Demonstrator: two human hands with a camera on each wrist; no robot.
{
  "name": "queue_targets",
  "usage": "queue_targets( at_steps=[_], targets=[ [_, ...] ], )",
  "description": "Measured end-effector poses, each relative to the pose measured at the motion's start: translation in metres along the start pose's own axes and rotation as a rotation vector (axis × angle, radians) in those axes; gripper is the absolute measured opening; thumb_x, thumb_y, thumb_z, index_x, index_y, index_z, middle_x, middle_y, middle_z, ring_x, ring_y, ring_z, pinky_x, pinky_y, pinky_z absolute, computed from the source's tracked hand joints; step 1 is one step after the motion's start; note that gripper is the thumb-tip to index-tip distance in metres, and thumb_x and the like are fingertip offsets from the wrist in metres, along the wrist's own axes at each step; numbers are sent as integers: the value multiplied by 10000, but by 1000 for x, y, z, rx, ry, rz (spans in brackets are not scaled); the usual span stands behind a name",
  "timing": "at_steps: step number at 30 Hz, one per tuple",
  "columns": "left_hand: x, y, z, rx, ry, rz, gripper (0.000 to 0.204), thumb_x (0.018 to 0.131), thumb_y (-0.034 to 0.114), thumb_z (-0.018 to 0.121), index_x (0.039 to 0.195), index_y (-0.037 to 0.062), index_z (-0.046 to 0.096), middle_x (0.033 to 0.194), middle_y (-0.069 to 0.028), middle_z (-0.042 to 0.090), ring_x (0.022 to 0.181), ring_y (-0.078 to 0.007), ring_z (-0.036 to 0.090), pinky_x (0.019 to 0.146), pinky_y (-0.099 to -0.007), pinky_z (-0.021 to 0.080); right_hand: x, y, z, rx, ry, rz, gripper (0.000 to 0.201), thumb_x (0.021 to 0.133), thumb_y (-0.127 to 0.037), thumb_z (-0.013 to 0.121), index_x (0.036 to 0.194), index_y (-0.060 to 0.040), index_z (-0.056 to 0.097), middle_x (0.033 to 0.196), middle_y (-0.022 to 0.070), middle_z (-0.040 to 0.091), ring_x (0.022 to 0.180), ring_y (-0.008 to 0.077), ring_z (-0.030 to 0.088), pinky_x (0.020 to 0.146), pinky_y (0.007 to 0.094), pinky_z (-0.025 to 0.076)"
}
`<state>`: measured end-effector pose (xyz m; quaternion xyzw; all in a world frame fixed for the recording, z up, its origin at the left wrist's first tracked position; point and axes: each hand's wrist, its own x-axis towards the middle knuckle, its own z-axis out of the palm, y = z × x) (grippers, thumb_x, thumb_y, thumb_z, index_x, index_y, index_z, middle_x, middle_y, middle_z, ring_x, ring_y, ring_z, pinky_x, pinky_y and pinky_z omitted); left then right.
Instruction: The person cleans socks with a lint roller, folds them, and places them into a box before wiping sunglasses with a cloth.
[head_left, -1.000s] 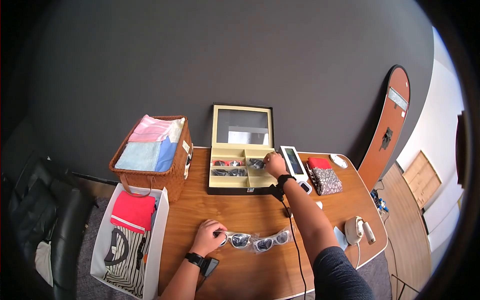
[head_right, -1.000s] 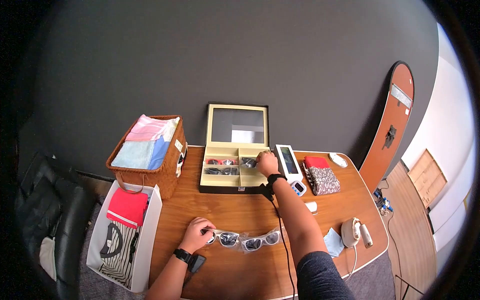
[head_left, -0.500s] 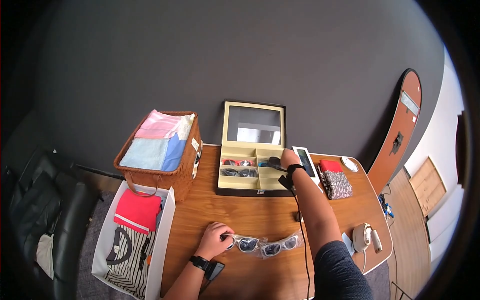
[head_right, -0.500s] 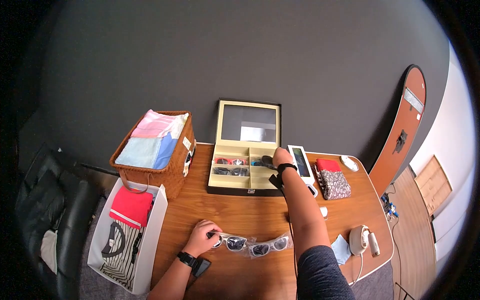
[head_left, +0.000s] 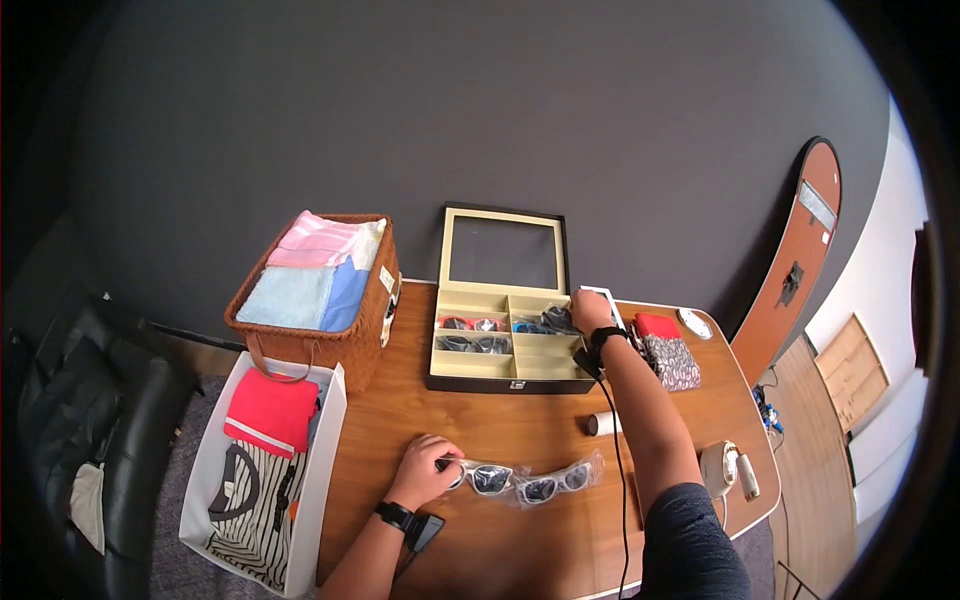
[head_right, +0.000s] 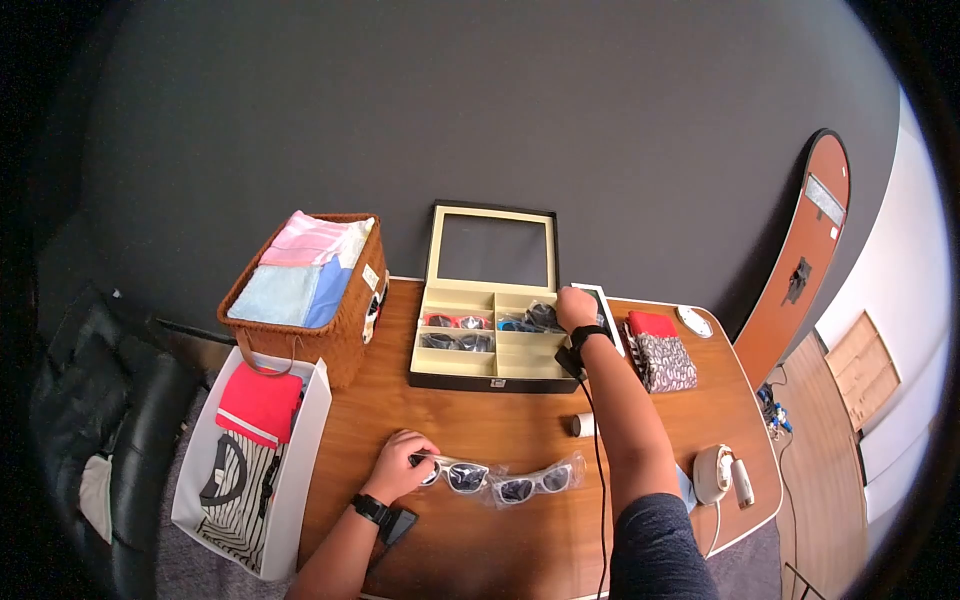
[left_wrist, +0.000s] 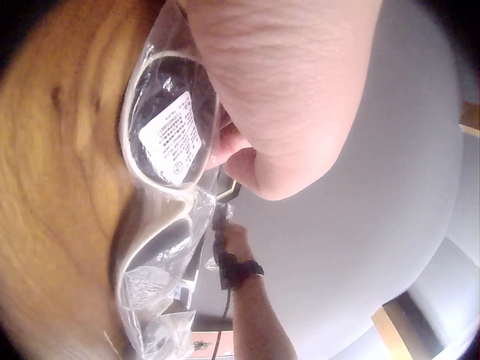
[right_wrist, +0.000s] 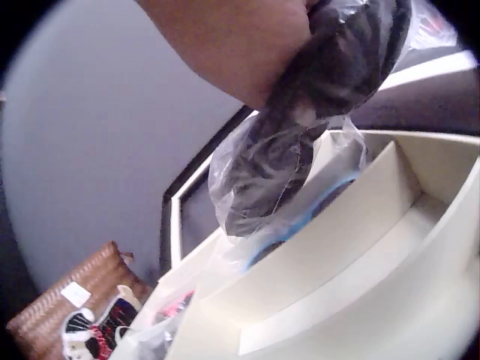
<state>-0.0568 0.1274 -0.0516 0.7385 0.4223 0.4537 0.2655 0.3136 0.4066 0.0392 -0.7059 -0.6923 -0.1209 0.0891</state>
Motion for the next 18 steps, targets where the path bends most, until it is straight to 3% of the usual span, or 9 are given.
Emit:
queue_targets(
  at_steps=[7, 10, 12, 13, 15, 18],
  targets=[
    [-2, -4, 3, 0, 4, 17, 106, 781, 138, 693, 838, 48, 690, 866, -104, 681, 894, -316, 633, 842, -420, 497, -13, 11, -20, 112, -79, -60, 174, 845, -161, 626, 953, -104, 750, 981, 168, 735, 971, 357, 702, 849, 446, 554],
    [-1, -3, 2, -16, -16, -2, 112, 776, 140, 696, 840, 49, 690, 868, -103, 683, 895, -315, 634, 843, -419, 497, -15, 18, -3, 160, -66, -75, 179, 843, -168, 628, 960, -111, 750, 1013, 171, 735, 965, 361, 703, 855, 452, 552],
    [-1, -5, 2, 9, -16, -1, 119, 772, 144, 698, 844, 49, 690, 866, -101, 682, 895, -314, 634, 844, -419, 497, -10, 17, 8, 125, -200, 62, 232, 844, -187, 637, 1020, -90, 752, 1089, 181, 731, 1021, 361, 701, 894, 448, 552],
    [-2, -6, 2, 10, -14, -2, 119, 772, 144, 698, 844, 49, 690, 866, -101, 682, 895, -314, 634, 844, -419, 497, -9, 18, 14, 126, -199, 59, 232, 844, -187, 637, 1020, -90, 752, 1089, 181, 731, 1021, 361, 701, 894, 448, 552],
    [-1, -4, 1, -5, -14, -10, 123, 771, 150, 699, 849, 55, 691, 862, -96, 680, 896, -313, 634, 849, -420, 496, -20, 1, -3, 101, -217, 216, 296, 848, -206, 646, 1077, -46, 744, 1152, 202, 716, 1084, 365, 689, 933, 442, 550],
    [-1, -3, 1, -9, -16, -9, 120, 770, 145, 698, 852, 58, 692, 857, -93, 678, 896, -310, 634, 853, -418, 495, -17, -3, 10, 152, -227, 237, 344, 849, -221, 658, 1113, -12, 729, 1179, 223, 703, 1124, 369, 675, 953, 443, 547]
  ],
)
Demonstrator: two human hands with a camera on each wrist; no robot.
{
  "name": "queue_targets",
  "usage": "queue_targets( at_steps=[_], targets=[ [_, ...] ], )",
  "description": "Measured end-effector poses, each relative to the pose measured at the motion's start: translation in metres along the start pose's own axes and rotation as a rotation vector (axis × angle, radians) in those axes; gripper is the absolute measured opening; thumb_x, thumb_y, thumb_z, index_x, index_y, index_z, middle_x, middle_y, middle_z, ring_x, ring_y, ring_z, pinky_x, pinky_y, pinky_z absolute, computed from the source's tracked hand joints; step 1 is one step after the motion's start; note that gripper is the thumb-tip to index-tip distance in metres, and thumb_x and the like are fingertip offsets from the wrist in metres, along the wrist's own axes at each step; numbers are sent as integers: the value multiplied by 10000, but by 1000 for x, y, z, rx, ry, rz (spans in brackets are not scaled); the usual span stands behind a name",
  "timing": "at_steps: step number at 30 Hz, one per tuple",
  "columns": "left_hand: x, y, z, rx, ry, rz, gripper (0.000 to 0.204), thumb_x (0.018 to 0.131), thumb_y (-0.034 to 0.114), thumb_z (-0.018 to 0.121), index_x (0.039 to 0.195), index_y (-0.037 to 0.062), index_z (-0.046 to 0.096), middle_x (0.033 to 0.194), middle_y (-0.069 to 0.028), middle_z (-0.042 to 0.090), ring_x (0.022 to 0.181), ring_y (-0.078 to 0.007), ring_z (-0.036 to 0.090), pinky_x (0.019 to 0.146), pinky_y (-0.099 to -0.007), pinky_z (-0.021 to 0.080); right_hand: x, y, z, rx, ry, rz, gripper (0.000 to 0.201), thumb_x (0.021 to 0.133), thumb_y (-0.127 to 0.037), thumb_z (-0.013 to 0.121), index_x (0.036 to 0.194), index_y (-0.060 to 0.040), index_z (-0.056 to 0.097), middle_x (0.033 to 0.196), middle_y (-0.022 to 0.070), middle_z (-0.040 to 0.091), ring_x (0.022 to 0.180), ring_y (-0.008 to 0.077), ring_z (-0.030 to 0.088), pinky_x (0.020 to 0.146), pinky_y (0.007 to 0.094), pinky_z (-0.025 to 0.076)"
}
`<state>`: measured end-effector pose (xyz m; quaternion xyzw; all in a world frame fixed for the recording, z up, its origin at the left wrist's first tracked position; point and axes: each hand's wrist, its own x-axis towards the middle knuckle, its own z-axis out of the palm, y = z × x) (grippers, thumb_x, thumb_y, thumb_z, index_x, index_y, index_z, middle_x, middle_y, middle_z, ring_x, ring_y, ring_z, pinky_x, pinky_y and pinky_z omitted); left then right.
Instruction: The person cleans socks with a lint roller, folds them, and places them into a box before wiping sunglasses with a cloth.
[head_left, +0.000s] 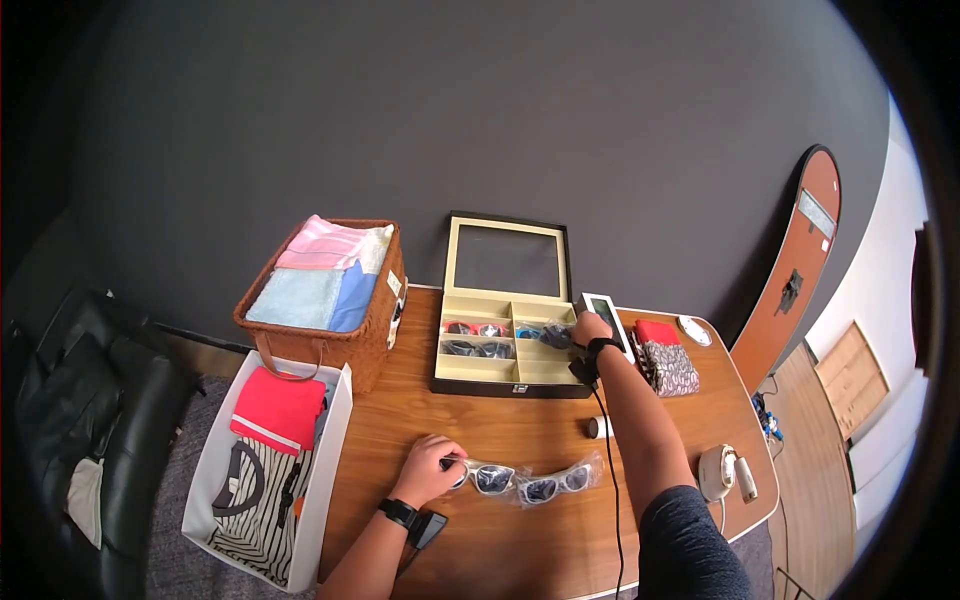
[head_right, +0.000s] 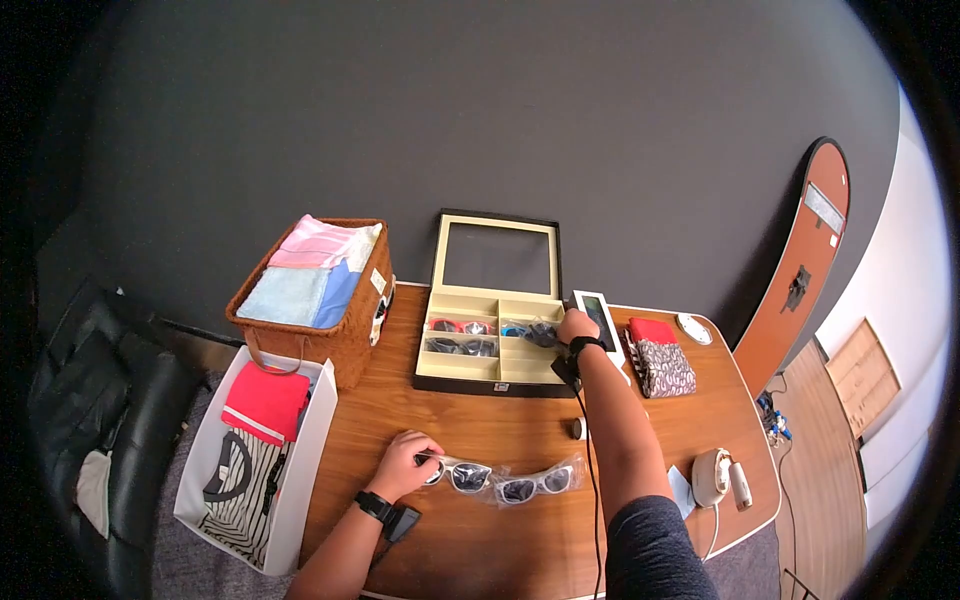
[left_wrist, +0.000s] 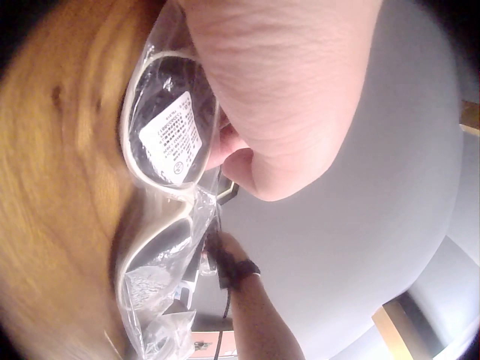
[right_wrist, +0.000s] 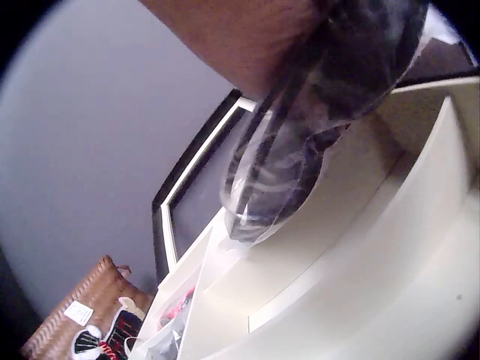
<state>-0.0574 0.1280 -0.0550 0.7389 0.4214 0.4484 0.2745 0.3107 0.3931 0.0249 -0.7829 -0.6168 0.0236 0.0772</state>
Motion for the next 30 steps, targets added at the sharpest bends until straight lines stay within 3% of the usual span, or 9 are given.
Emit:
queue_targets(
  at_steps=[3, 7, 14, 18, 20, 22, 23, 28, 30],
  targets=[
    [-1, -3, 1, 3, 5, -3, 115, 773, 141, 696, 853, 58, 691, 862, -94, 680, 900, -309, 633, 854, -417, 495, 1, -5, 9, 7, -10, 19, 344, 842, -219, 661, 1111, -15, 727, 1161, 228, 705, 1108, 380, 677, 941, 443, 550],
    [-1, -5, 3, -24, 22, -9, 112, 779, 136, 694, 853, 53, 689, 868, -97, 681, 901, -309, 632, 855, -415, 495, -2, -13, 2, 112, 173, 24, 288, 833, -226, 677, 1020, -17, 742, 1074, 223, 723, 1033, 394, 692, 884, 449, 561],
    [-1, -3, 2, -21, 23, 1, 110, 792, 130, 693, 852, 39, 686, 863, -111, 685, 886, -319, 638, 836, -420, 503, -88, -40, -95, 272, 320, -405, 190, 853, -224, 705, 911, -50, 759, 852, 216, 718, 825, 389, 703, 779, 451, 562],
    [-1, -4, 3, -30, 15, -21, 110, 803, 128, 692, 857, 32, 685, 868, -122, 690, 894, -322, 643, 825, -420, 507, -160, -52, -134, 316, 175, -504, 160, 854, -186, 704, 919, -55, 767, 815, 217, 712, 795, 394, 697, 746, 458, 558],
    [-1, -3, 4, -32, 25, -9, 109, 805, 128, 692, 856, 32, 686, 867, -123, 691, 896, -322, 644, 824, -421, 507, -183, -49, -137, 389, 89, -557, 153, 852, -150, 698, 920, -31, 765, 728, 216, 694, 687, 339, 702, 679, 421, 554],
    [-1, -2, 4, -34, 36, 2, 107, 808, 128, 693, 856, 32, 687, 866, -124, 692, 899, -321, 646, 823, -422, 507, -202, -45, -127, 458, 6, -578, 150, 842, -122, 702, 912, 1, 752, 652, 207, 672, 601, 277, 692, 630, 380, 549],
    [-1, -1, 4, -48, 42, -9, 105, 811, 126, 690, 854, 31, 687, 867, -126, 693, 899, -321, 647, 824, -424, 507, -216, -45, -123, 444, -70, -501, 146, 832, -115, 700, 911, -2, 750, 698, 204, 691, 632, 285, 701, 654, 381, 557],
    [-1, 2, 3, -29, 36, -21, 103, 820, 122, 684, 863, 28, 689, 871, -129, 696, 893, -319, 651, 828, -423, 508, -246, -3, -28, 386, -98, -526, 149, 837, -100, 662, 929, -32, 756, 835, 210, 720, 808, 366, 712, 734, 434, 560],
    [-1, -1, 3, -37, 19, 8, 108, 823, 123, 686, 873, 28, 697, 876, -125, 700, 896, -316, 652, 830, -419, 509, -273, -1, -26, 257, -96, -401, 166, 857, -190, 673, 933, -53, 730, 836, 203, 721, 797, 381, 708, 731, 459, 566]
  ],
)
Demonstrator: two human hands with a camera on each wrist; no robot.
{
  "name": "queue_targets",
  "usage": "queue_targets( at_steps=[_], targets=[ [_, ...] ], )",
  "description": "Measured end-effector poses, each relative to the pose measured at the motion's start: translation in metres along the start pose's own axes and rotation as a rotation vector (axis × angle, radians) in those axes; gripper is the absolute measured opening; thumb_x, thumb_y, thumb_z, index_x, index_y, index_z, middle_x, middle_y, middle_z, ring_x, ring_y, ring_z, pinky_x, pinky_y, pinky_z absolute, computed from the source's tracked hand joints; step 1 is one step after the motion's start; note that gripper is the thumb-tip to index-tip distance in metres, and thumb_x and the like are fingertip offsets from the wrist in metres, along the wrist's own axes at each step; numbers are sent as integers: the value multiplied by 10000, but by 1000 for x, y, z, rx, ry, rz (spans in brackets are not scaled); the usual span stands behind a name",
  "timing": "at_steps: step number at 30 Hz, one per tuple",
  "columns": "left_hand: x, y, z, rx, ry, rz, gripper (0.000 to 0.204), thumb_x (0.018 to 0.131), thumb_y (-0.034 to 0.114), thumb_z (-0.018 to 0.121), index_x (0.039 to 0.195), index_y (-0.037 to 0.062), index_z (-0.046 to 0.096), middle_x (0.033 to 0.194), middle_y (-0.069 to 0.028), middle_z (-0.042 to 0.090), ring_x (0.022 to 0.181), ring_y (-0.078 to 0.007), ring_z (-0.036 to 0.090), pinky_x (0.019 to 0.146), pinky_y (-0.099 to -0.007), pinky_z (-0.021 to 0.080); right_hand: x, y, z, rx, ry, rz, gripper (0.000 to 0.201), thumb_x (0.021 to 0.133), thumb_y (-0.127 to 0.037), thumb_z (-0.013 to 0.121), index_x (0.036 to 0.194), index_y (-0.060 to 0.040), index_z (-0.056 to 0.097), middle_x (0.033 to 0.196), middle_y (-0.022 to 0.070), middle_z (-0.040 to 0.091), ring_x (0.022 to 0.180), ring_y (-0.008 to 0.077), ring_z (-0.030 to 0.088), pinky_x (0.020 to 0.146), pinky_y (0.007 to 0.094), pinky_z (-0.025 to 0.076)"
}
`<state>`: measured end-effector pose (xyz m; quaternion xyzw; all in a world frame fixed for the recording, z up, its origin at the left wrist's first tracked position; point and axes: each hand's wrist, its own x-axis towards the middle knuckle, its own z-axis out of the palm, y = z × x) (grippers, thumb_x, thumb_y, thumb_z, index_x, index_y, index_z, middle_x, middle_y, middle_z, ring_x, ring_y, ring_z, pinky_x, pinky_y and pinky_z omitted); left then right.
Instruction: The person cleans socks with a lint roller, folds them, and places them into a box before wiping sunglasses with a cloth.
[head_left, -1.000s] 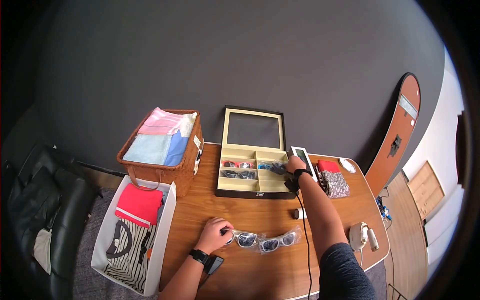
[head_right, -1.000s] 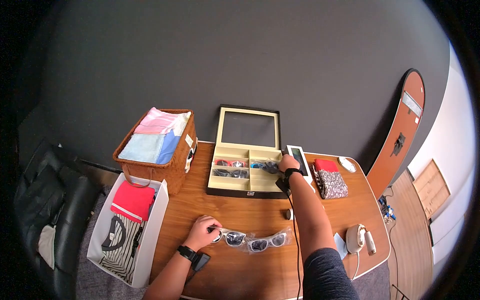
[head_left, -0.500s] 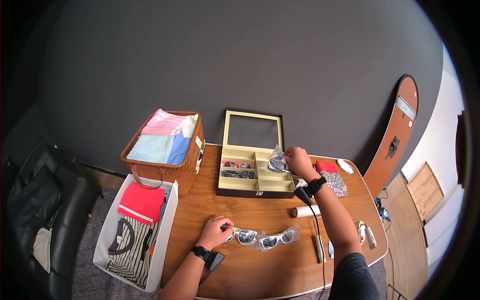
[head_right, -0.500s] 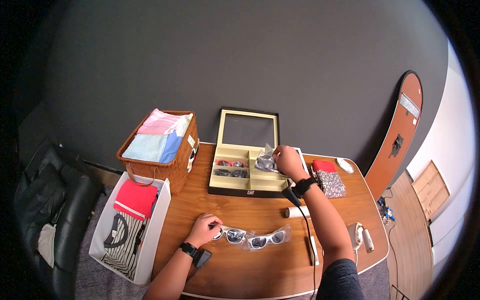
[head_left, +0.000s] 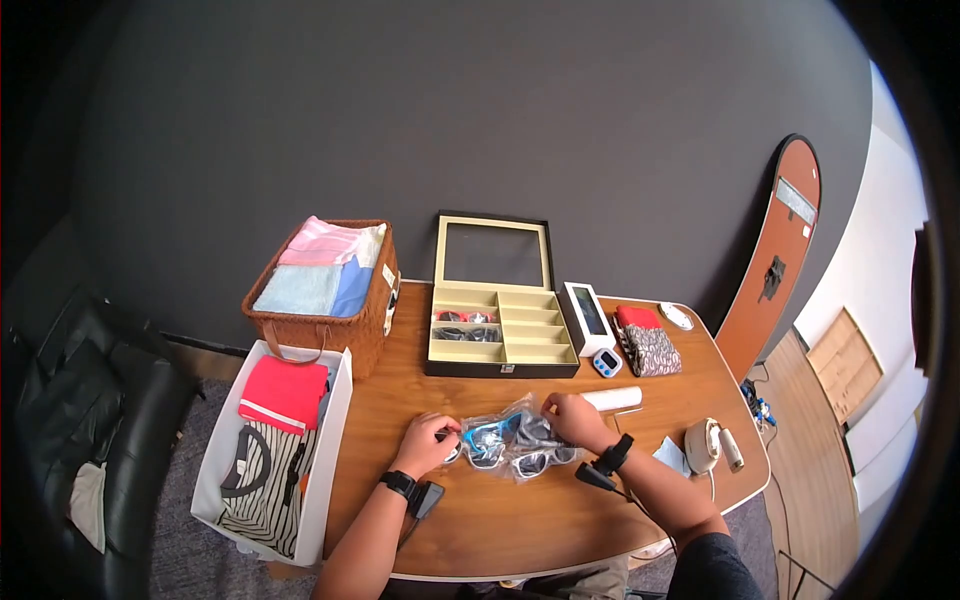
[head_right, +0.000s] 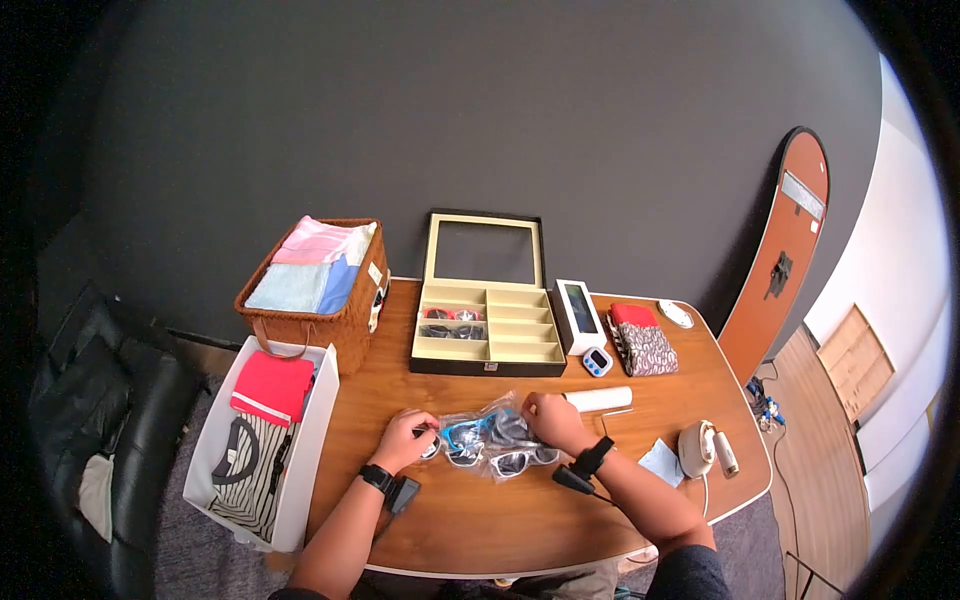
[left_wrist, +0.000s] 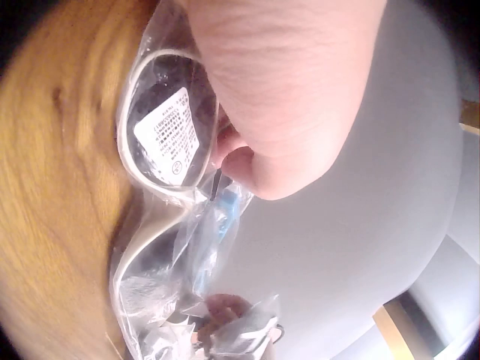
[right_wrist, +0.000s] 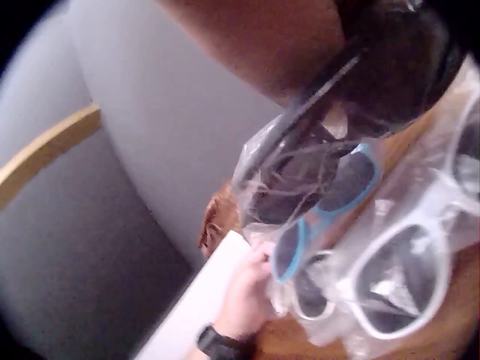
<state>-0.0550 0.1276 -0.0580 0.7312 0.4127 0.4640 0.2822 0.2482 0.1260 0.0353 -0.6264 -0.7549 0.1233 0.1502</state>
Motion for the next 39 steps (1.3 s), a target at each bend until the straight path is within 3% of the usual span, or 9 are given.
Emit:
queue_targets(
  at_steps=[5, 7, 10, 17, 21, 23, 26, 35, 39],
  targets=[
    [0, 1, 1, 16, -25, -43, 115, 821, 100, 683, 899, 19, 705, 915, -118, 707, 915, -303, 652, 806, -395, 516, -15, 10, 14, -264, 64, 66, 168, 884, -240, 654, 923, -81, 691, 817, 192, 718, 773, 388, 704, 718, 489, 568],
    [1, 1, 1, 19, -18, -56, 115, 820, 101, 682, 897, 19, 706, 915, -116, 707, 914, -302, 651, 801, -396, 517, 1, 3, 3, -242, 175, -204, 150, 889, -222, 634, 882, -83, 689, 802, 177, 712, 767, 386, 699, 699, 497, 557],
    [1, 2, -1, 51, -28, -29, 110, 827, 106, 684, 900, 28, 708, 916, -113, 707, 923, -298, 649, 820, -398, 511, 47, -28, -6, -94, 208, -355, 151, 880, -210, 627, 858, -76, 691, 791, 170, 705, 760, 393, 691, 699, 508, 550],
    [0, 2, 0, 47, 8, -19, 123, 829, 156, 699, 863, 38, 698, 875, -108, 696, 915, -310, 637, 854, -423, 490, 204, -43, 48, -101, 106, -281, 180, 848, -208, 665, 957, -92, 750, 933, 157, 739, 907, 344, 710, 826, 453, 555],
    [0, 0, 0, 17, 8, -28, 119, 831, 161, 696, 865, 47, 694, 866, -105, 691, 892, -312, 639, 849, -422, 489, 241, -45, 75, -104, 119, -281, 184, 843, -206, 679, 975, -108, 761, 961, 156, 736, 934, 344, 700, 848, 453, 550],
    [0, -1, 1, 33, 21, -6, 116, 827, 162, 701, 863, 52, 692, 860, -103, 691, 884, -314, 639, 847, -420, 488, 252, -48, 86, -402, 158, -232, 177, 834, -198, 699, 973, -109, 764, 976, 153, 731, 950, 351, 687, 857, 455, 547],
    [1, -1, 0, 27, 28, 1, 113, 820, 166, 709, 854, 60, 690, 849, -94, 693, 880, -310, 639, 850, -417, 485, 262, -46, 83, -186, 283, -258, 121, 850, -185, 660, 880, -111, 751, 998, 155, 723, 972, 354, 679, 875, 478, 536],
    [2, 5, -3, 23, 31, 12, 109, 799, 167, 717, 845, 71, 694, 829, -88, 694, 861, -304, 641, 826, -417, 492, 313, -28, 88, 9, -79, -174, 249, 831, -279, 702, 967, -78, 756, 1001, 191, 738, 981, 380, 690, 880, 451, 545],
    [2, 1, -2, 23, 9, -7, 112, 795, 173, 722, 840, 75, 694, 828, -86, 697, 863, -302, 643, 833, -416, 492, 316, -32, 83, 52, -120, -174, 222, 778, -238, 771, 881, -41, 777, 871, 188, 745, 813, 327, 714, 770, 412, 559]
  ],
)
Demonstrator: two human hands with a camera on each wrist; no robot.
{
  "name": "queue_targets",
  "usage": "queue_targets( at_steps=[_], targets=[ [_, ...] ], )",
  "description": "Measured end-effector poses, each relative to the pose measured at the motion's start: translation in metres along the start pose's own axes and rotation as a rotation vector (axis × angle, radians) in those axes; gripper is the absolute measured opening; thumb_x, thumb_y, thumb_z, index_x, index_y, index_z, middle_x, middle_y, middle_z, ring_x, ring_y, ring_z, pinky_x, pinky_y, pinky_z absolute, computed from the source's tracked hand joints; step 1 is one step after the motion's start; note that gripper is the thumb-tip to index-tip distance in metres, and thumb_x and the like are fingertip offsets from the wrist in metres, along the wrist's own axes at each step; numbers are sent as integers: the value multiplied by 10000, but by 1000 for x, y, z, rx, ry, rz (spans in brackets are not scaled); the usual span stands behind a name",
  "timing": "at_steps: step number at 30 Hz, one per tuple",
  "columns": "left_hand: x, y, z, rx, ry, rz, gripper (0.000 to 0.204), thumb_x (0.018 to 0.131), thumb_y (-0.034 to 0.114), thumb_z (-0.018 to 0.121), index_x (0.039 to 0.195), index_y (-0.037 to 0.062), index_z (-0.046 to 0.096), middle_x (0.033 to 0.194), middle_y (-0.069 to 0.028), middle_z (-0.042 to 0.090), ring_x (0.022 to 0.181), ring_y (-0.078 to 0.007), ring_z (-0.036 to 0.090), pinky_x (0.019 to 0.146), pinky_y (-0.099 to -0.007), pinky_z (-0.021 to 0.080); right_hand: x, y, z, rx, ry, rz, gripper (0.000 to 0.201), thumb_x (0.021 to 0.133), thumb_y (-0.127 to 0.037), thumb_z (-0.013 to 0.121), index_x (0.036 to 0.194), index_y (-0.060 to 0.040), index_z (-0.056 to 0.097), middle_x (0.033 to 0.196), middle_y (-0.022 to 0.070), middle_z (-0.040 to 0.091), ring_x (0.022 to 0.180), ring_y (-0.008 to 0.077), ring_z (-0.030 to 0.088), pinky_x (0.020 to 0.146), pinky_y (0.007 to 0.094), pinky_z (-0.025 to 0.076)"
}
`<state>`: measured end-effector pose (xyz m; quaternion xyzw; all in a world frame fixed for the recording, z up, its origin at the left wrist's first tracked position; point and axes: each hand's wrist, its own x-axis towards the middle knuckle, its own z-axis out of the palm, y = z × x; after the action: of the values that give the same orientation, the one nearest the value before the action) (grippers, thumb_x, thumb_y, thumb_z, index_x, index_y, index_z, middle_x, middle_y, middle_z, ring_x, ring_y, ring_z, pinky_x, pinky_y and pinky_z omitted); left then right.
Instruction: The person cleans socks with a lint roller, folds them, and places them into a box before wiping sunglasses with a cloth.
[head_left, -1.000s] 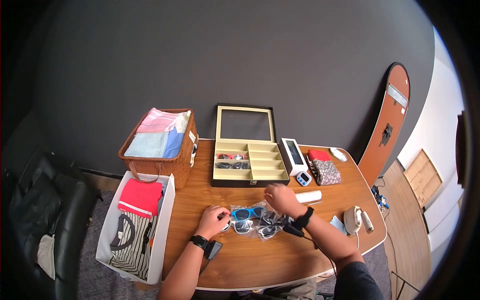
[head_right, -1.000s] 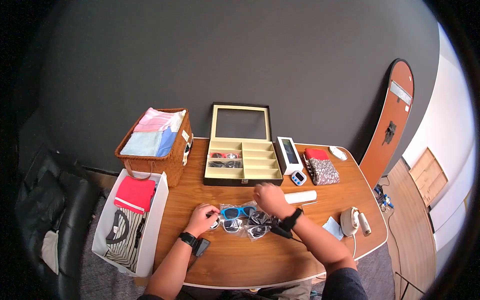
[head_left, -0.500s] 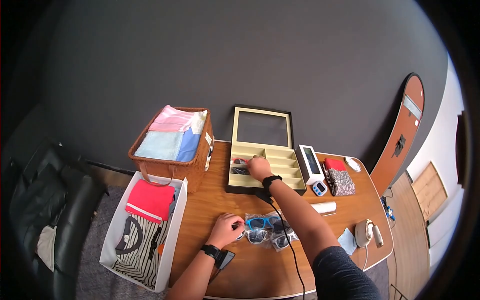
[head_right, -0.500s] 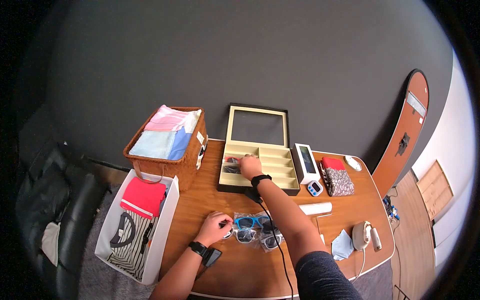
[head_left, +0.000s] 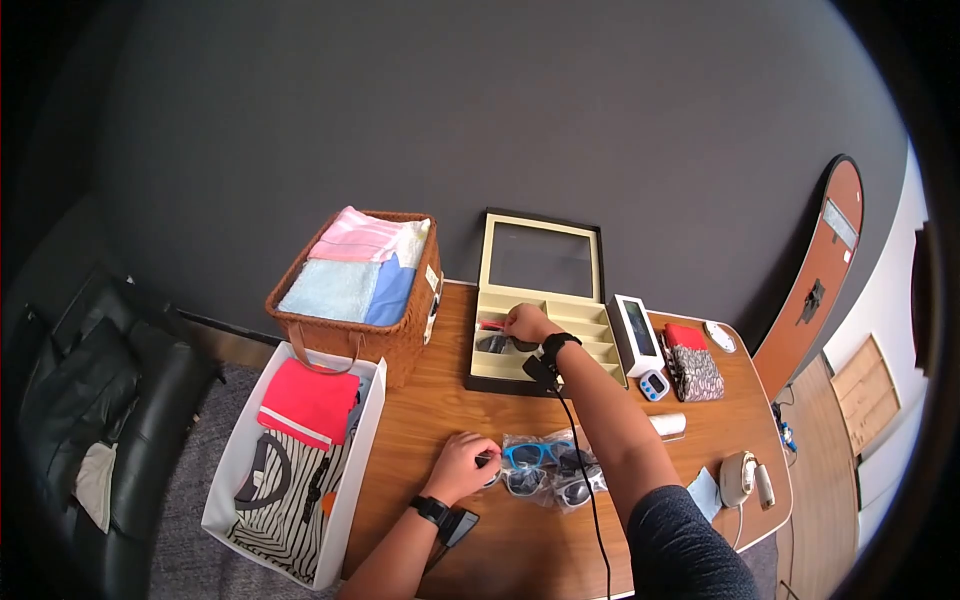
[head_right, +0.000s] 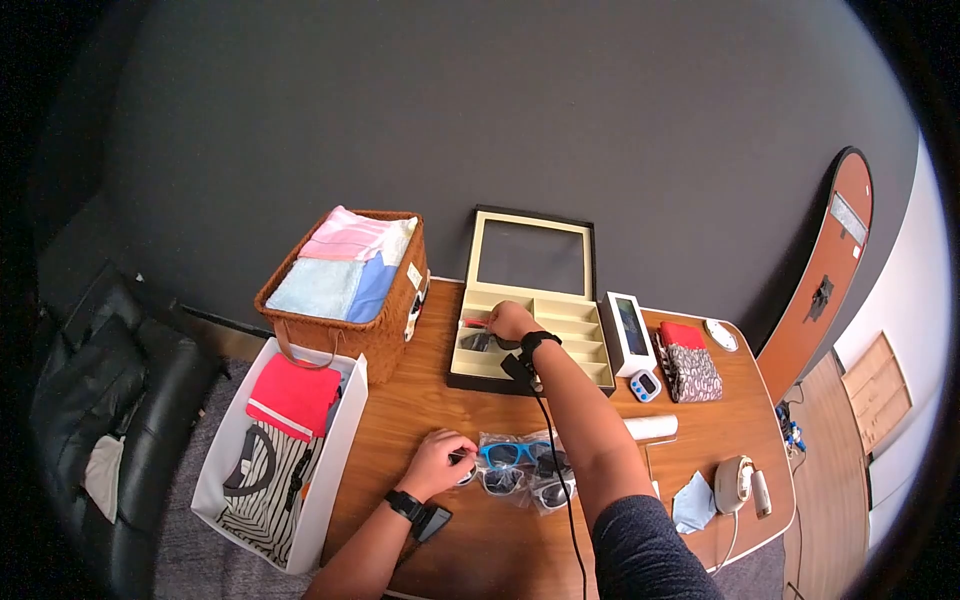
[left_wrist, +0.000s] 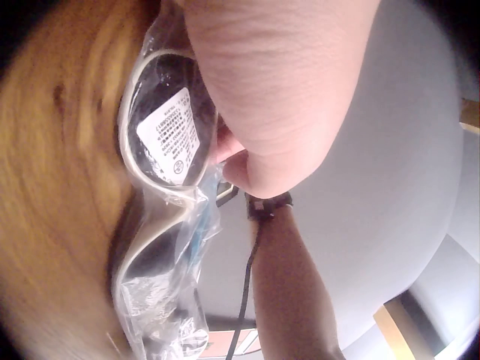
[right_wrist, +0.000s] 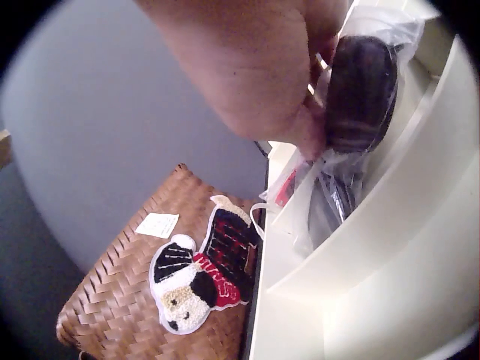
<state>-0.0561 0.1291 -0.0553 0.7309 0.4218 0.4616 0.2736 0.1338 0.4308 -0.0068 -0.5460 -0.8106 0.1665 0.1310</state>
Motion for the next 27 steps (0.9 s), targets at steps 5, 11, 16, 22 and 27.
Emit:
queue_targets(
  at_steps=[5, 11, 16, 22, 27],
  targets=[
    [0, -2, 2, 2, 11, 9, 117, 795, 178, 724, 840, 74, 694, 839, -83, 703, 873, -301, 647, 848, -413, 491, -15, -7, -3, 12, 92, -89, 167, 817, -185, 739, 861, -26, 761, 898, 226, 721, 868, 387, 692, 801, 435, 552],
    [-1, -2, 2, -11, 15, 6, 121, 800, 178, 723, 851, 72, 697, 847, -82, 704, 881, -302, 647, 855, -413, 487, -34, -22, -14, -86, 311, -264, 88, 790, -98, 742, 836, -23, 754, 814, 203, 705, 789, 380, 676, 737, 435, 543],
    [-1, -3, 2, -11, 9, -5, 128, 802, 177, 722, 856, 64, 696, 847, -87, 701, 881, -304, 645, 854, -413, 486, -78, -42, -72, -61, 475, -436, 102, 803, -111, 760, 837, -15, 753, 823, 201, 699, 811, 375, 662, 719, 427, 537],
    [-2, -4, 4, 3, -25, -11, 140, 812, 177, 717, 873, 53, 695, 880, -95, 699, 891, -310, 642, 856, -421, 489, -218, -74, -125, 29, 301, -283, 93, 827, -113, 745, 813, -21, 749, 762, 211, 673, 716, 365, 665, 669, 422, 528],
    [-2, 1, 4, 2, 16, -21, 264, 834, 171, 719, 1063, 43, 689, 1135, -131, 666, 1100, -326, 616, 966, -420, 482, -335, -83, -132, 120, 316, -249, 47, 793, -40, 769, 809, -9, 738, 781, 187, 685, 730, 342, 661, 679, 400, 529]
  ],
)
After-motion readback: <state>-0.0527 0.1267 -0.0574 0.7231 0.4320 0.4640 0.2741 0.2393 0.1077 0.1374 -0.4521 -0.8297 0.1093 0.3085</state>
